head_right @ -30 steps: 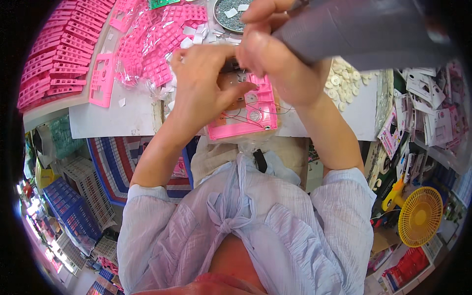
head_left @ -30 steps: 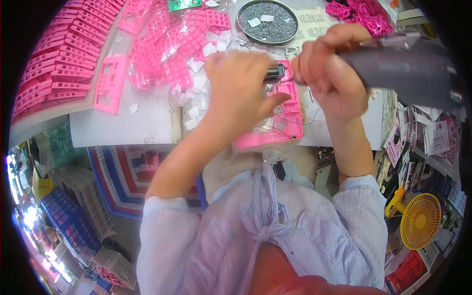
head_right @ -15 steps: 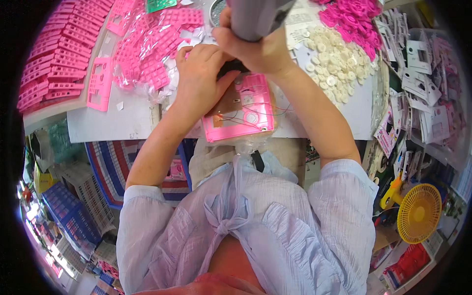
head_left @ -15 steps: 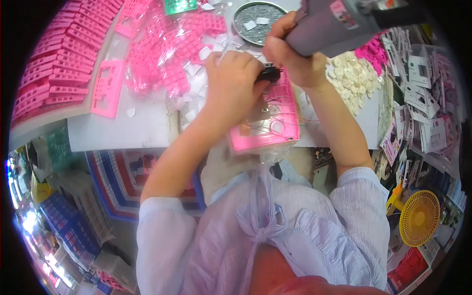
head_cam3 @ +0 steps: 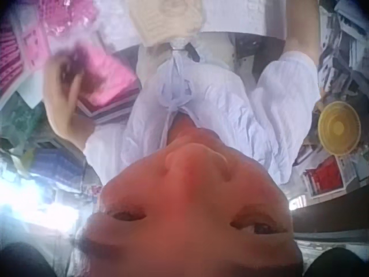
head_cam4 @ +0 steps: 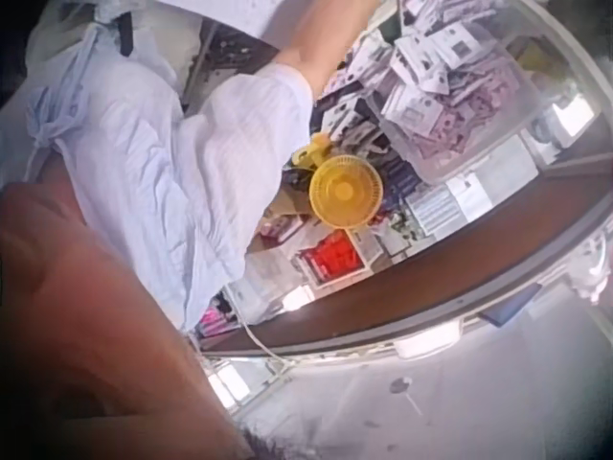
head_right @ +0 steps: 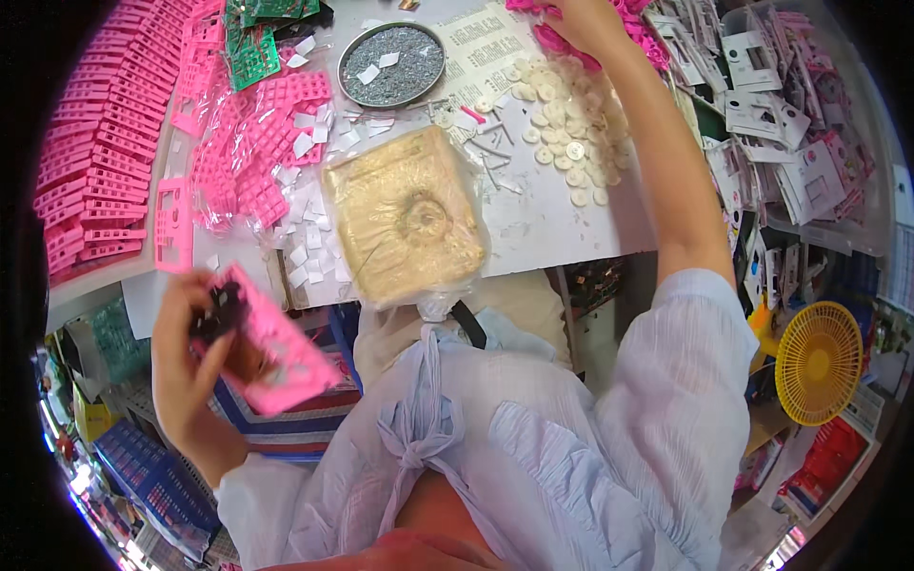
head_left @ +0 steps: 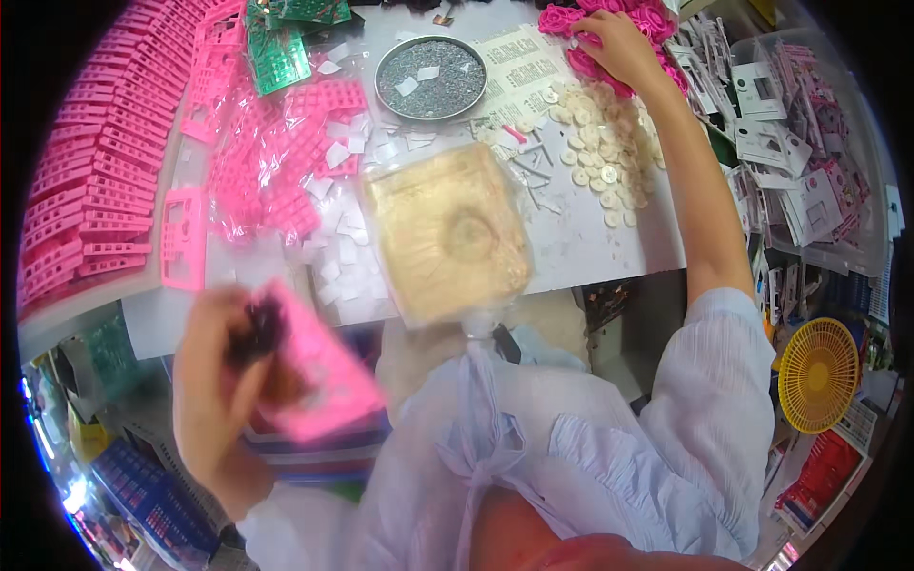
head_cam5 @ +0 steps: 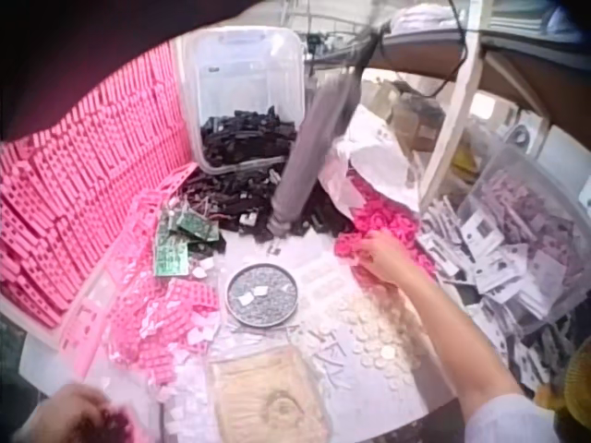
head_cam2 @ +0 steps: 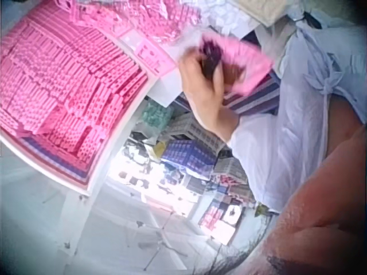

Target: Assembling a toy piggy bank by installing electronic components and plastic parts.

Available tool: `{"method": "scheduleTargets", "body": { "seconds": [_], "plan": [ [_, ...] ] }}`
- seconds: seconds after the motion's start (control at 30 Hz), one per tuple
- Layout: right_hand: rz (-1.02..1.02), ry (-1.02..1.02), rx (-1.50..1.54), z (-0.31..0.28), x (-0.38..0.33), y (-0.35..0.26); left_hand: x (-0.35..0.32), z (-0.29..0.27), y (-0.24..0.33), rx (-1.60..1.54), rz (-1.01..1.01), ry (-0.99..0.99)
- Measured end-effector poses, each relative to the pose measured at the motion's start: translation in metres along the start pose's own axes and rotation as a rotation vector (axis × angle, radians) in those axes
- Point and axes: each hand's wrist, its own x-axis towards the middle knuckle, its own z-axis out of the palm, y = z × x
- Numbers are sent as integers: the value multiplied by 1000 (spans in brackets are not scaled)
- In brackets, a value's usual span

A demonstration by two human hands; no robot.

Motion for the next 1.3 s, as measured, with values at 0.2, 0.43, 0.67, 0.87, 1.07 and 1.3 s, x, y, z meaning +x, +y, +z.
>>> {"method": "scheduleTargets", "body": {
  "seconds": [0.2,0.43,0.67,0.87,1.07,1.3],
  "plan": [
    [-104,-22,-107,-2,-2,-15,-46,16,-16,436,-88,-146],
    [-266,-59,667,-46,-94,-185,38,137,-7,-10,388,71],
    [-379,-39,292,-29,-123,-238,88,194,-3,200,555,-4],
    [-325,-243,437,-47,-114,-231,97,156,-24,19,586,-192],
    [-187,-177,621,-65,-119,-209,103,-17,-196,284,-146,562],
    [-131,-221,591,-56,-144,-167,63,-57,-305,531,-528,131]
  ]
}}
